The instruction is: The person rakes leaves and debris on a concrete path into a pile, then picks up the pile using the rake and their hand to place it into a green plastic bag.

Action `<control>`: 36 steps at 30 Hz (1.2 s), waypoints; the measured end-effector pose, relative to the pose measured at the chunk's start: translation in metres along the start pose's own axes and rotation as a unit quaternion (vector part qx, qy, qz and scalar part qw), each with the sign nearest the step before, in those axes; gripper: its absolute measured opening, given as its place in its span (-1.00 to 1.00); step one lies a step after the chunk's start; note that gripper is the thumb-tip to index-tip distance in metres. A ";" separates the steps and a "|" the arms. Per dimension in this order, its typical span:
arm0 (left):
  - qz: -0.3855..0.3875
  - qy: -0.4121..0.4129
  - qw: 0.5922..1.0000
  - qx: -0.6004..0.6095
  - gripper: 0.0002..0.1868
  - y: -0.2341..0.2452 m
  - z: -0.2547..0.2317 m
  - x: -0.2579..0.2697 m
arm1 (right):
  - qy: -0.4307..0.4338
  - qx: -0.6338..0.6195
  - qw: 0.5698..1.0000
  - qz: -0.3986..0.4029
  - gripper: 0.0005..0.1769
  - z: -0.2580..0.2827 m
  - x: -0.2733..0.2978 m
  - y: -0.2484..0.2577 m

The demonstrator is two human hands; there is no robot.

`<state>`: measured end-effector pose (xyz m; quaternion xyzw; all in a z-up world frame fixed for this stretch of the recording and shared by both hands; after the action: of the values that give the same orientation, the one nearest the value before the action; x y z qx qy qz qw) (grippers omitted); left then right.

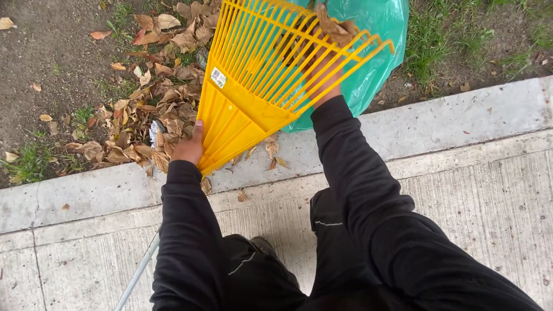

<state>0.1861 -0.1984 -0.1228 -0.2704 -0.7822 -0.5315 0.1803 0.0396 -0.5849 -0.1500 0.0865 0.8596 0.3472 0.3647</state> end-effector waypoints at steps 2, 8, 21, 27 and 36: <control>-0.030 -0.009 0.999 0.026 0.25 0.000 -0.001 0.002 | 0.298 0.709 0.637 -0.057 -0.60 0.008 0.008 -0.023; -0.032 -0.005 0.999 0.023 0.20 -0.007 0.019 -0.022 | 0.452 0.889 -0.011 -0.070 -0.70 -0.020 0.002 -0.041; -0.277 -0.014 0.960 0.039 -0.11 0.000 -0.047 0.032 | 0.607 0.793 -0.007 -0.055 -0.45 -0.056 0.026 -0.075; -0.309 -0.036 0.950 0.039 -0.22 0.005 -0.068 0.050 | 0.172 0.724 -0.668 0.008 -0.51 -0.079 -0.018 0.001; -0.294 -0.054 0.954 0.027 -0.18 0.026 -0.016 0.042 | 0.294 0.636 -0.684 -0.204 -0.76 -0.084 -0.027 -0.042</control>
<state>0.1689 -0.1961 -0.0739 -0.0521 -0.8496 -0.5246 -0.0194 0.0056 -0.6721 -0.1208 0.1053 0.2421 0.8328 0.4866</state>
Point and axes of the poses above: each hand's wrist, its own x-axis away from the middle knuckle, its own y-axis out of the back of the hand, z = x × y, the point moved 1 cm from there along -x, towards the middle knuckle, and after that the axes turned 4 degrees about -y, right-handed, at the moved point
